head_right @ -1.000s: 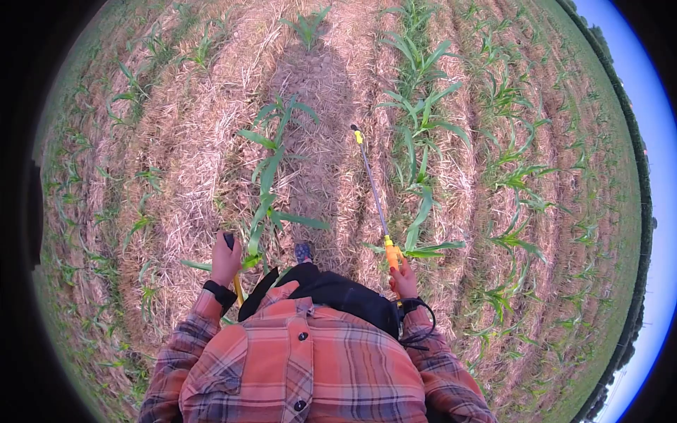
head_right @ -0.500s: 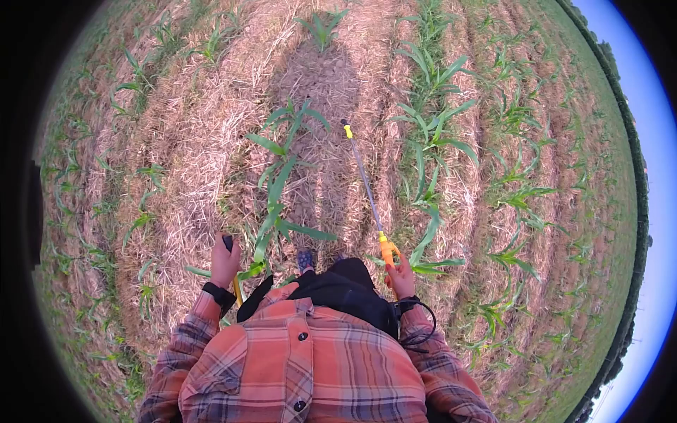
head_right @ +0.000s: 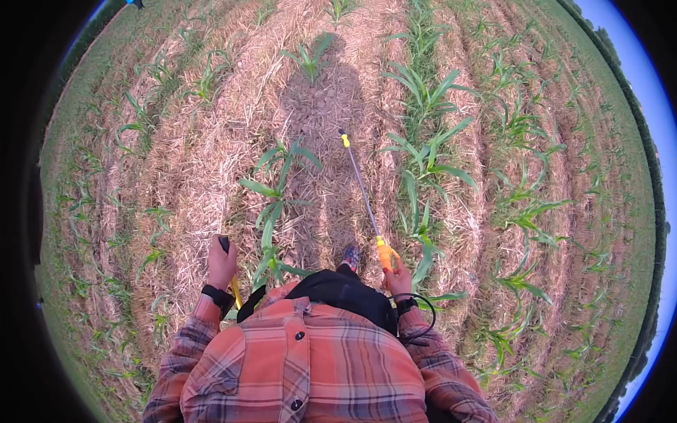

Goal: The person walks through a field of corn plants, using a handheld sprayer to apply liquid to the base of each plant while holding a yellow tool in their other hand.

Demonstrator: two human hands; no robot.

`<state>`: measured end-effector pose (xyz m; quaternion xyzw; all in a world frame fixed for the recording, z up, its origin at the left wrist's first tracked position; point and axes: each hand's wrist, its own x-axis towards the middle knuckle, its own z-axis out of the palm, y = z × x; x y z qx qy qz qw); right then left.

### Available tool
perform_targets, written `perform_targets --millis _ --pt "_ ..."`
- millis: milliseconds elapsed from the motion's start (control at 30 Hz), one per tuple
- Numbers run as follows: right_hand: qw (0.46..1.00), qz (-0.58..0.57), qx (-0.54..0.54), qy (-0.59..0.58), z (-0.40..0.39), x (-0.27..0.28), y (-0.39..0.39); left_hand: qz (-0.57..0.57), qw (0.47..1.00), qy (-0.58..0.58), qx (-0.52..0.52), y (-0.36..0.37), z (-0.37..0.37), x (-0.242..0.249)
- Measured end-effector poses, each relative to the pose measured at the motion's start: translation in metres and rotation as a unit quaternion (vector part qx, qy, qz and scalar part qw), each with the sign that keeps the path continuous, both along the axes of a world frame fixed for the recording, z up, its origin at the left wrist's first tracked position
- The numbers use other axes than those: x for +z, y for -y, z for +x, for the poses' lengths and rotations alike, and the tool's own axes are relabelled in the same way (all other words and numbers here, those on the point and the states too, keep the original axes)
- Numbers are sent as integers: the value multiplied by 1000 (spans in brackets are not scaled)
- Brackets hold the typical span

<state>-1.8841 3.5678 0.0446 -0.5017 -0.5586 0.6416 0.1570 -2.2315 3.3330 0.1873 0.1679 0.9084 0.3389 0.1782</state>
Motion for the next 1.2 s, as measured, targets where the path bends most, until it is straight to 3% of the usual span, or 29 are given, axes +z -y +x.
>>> perform_targets --millis 67,133,367,667,800,967,1067,1200 --pt "1000 -2 -10 10 1 -1 -22 -7 998 56 12 -27 -1 0" --pt "1000 -3 -15 22 5 -4 -43 -33 997 -60 -35 -48 -4 -10" --pt "999 -43 -28 -3 14 5 -95 -8 1000 14 -10 -96 3 3" --pt "991 -88 -88 -41 11 8 -114 -2 998 -34 -62 -114 -27 -24" --pt "985 -116 -118 -54 -1 13 -125 -2 998 -15 -61 -137 -43 -15" --pt "978 -132 -155 -39 -38 27 -145 18 997 66 -22 -148 -86 -20" --pt "966 -182 -182 -23 -73 31 -161 34 999 36 -20 -140 -121 -41" --pt "980 -150 -129 -39 -125 38 -177 25 998 54 8 -144 -157 -43"
